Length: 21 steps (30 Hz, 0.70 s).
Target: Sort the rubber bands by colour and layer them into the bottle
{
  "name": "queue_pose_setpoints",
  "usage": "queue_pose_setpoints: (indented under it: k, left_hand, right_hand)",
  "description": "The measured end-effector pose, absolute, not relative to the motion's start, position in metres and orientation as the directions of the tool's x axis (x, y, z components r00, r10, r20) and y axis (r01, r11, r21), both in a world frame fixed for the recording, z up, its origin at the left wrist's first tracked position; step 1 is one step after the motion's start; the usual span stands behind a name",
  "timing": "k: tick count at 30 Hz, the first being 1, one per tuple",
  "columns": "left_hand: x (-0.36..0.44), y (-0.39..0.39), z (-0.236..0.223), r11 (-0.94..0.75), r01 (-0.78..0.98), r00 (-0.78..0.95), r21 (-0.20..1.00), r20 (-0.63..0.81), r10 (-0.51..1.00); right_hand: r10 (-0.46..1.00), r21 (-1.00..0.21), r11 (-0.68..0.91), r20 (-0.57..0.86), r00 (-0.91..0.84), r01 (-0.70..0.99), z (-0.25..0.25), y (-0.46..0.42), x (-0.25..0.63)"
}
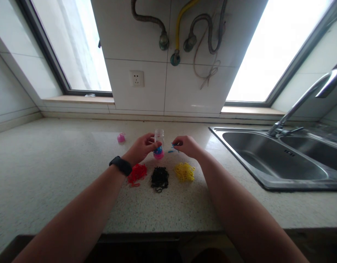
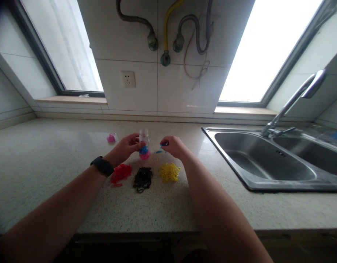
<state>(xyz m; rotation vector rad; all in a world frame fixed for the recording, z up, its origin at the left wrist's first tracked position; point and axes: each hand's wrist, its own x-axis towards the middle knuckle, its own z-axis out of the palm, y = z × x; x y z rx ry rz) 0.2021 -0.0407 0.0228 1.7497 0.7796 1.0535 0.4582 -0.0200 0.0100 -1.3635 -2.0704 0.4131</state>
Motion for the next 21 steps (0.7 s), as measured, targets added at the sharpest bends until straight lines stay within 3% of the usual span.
queue_pose_setpoints:
  k: [5,9,16,21]
  left_hand:
    - [0.202,-0.041,0.020,-0.480,0.202,0.413,0.854,0.370,0.832]
    - [0.207,-0.046,0.020,-0.492,0.243,0.416,0.836,0.368,0.831]
    - [0.218,-0.054,0.022,-0.542,0.311,0.433,0.780,0.391,0.812]
    - [0.221,-0.056,0.023,-0.554,0.356,0.409,0.752,0.408,0.816]
  right_hand:
    - [0.895,-0.838,0.429,0.444,-0.035,0.338,0.022,-0.017,0.452]
    - [0.863,-0.865,0.499,0.501,0.068,0.049,0.044,-0.029,0.437]
    - [0.822,-0.820,0.569,0.566,0.066,-0.051,0.059,-0.047,0.415]
    - [0.813,-0.814,0.579,0.581,0.034,0.045,0.056,-0.050,0.410]
